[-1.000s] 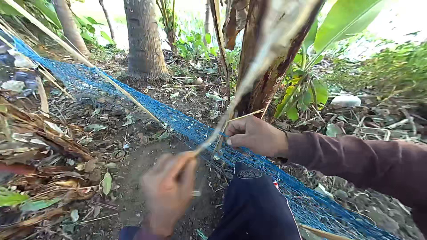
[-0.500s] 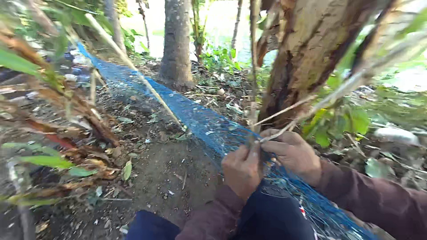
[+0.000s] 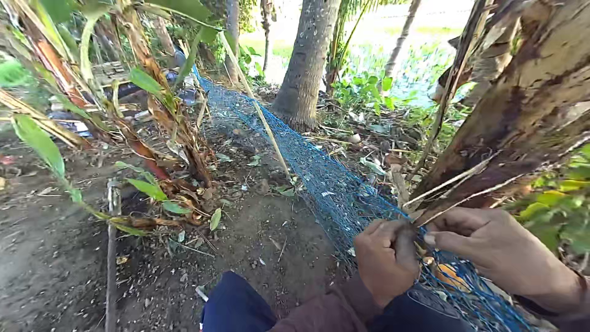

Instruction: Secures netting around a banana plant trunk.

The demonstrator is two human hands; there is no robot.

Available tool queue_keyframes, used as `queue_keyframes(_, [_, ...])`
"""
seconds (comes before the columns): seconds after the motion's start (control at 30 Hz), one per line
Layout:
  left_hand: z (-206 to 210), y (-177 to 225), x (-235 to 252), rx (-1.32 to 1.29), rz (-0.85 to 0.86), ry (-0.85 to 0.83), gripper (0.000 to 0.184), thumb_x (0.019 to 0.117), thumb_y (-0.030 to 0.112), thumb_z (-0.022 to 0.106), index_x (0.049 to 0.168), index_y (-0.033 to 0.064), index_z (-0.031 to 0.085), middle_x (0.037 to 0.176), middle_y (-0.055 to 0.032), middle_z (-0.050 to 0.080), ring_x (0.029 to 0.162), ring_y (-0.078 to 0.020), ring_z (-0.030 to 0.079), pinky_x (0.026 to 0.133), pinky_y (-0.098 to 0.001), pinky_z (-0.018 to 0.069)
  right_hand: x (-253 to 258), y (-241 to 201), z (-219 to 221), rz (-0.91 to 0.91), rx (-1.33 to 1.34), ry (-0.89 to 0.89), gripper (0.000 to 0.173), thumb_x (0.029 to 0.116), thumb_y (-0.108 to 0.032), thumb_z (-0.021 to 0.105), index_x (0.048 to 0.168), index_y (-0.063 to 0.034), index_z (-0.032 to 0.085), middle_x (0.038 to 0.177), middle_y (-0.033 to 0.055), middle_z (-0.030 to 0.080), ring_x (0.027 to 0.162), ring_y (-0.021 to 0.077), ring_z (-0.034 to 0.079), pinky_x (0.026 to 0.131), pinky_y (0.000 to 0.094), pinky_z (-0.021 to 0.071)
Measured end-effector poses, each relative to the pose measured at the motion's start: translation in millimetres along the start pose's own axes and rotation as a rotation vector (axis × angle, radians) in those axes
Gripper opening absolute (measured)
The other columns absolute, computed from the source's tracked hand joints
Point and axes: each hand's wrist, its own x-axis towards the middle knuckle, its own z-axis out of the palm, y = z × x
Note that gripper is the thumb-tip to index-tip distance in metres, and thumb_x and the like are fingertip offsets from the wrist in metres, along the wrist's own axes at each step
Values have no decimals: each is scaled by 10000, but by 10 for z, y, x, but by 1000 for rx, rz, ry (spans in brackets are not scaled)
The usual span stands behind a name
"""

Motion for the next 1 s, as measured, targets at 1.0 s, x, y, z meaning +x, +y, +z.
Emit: queue_keyframes(1.0, [108,138,-23,-700,-722,-71,176,1045,25,512,967,-41,655,663,-13,633,537,-67,601,529,-217,544,237,70,-367,-2,-253,-455,155,976,-135,637,963,-78,781,790,-53,707,693,-42,606,681,189,522])
